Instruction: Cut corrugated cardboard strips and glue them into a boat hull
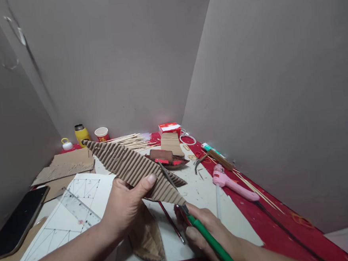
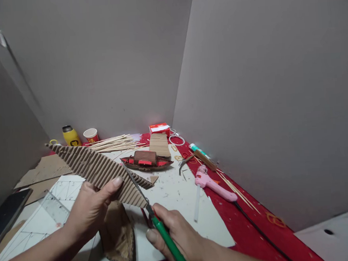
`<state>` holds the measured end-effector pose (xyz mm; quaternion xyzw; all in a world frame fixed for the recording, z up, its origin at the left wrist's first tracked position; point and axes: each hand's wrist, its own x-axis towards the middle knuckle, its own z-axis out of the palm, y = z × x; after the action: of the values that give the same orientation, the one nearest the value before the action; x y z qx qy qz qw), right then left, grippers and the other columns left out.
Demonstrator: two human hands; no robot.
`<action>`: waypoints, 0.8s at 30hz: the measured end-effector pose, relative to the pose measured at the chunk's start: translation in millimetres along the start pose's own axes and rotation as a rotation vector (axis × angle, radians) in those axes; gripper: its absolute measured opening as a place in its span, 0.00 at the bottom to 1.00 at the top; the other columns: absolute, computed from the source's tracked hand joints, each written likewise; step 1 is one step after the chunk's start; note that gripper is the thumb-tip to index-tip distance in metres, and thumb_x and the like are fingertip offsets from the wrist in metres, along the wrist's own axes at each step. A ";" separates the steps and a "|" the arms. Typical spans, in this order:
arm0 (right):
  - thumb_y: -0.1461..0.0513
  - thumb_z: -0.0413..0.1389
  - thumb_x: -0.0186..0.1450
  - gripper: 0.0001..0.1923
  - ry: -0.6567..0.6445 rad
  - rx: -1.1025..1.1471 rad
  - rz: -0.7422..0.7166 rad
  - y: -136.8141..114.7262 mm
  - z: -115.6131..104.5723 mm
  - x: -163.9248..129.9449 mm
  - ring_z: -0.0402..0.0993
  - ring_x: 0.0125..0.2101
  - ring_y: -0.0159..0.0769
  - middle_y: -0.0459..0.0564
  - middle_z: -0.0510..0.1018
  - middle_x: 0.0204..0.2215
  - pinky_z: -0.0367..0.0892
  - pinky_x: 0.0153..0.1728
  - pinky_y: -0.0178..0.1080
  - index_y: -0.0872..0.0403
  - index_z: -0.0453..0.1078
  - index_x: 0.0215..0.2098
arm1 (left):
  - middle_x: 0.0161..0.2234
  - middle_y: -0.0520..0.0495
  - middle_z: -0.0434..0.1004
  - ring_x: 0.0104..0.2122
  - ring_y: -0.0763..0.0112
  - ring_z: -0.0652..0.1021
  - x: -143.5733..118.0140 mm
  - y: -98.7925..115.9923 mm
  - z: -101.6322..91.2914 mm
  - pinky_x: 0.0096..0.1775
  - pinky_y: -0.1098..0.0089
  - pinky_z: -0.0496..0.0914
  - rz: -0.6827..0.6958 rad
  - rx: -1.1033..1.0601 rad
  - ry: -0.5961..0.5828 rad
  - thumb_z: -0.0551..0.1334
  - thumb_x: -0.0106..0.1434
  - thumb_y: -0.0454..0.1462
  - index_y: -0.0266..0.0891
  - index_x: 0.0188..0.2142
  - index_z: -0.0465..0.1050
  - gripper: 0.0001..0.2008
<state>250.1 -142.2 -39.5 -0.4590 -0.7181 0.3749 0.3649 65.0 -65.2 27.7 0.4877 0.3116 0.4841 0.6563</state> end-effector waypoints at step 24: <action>0.55 0.53 0.63 0.12 0.043 -0.994 0.414 13.0 -65.1 22.8 0.75 0.28 0.46 0.56 0.79 0.28 0.56 0.26 0.38 0.55 0.71 0.33 | 0.33 0.48 0.80 0.34 0.70 0.79 40.7 17.2 -29.0 0.35 0.71 0.74 0.117 -0.032 0.083 0.72 0.51 0.34 0.35 0.34 0.77 0.10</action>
<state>304.5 -103.8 -17.3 -0.7157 -0.6960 0.0445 0.0367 47.5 -16.2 36.8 0.4739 0.3017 0.5463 0.6212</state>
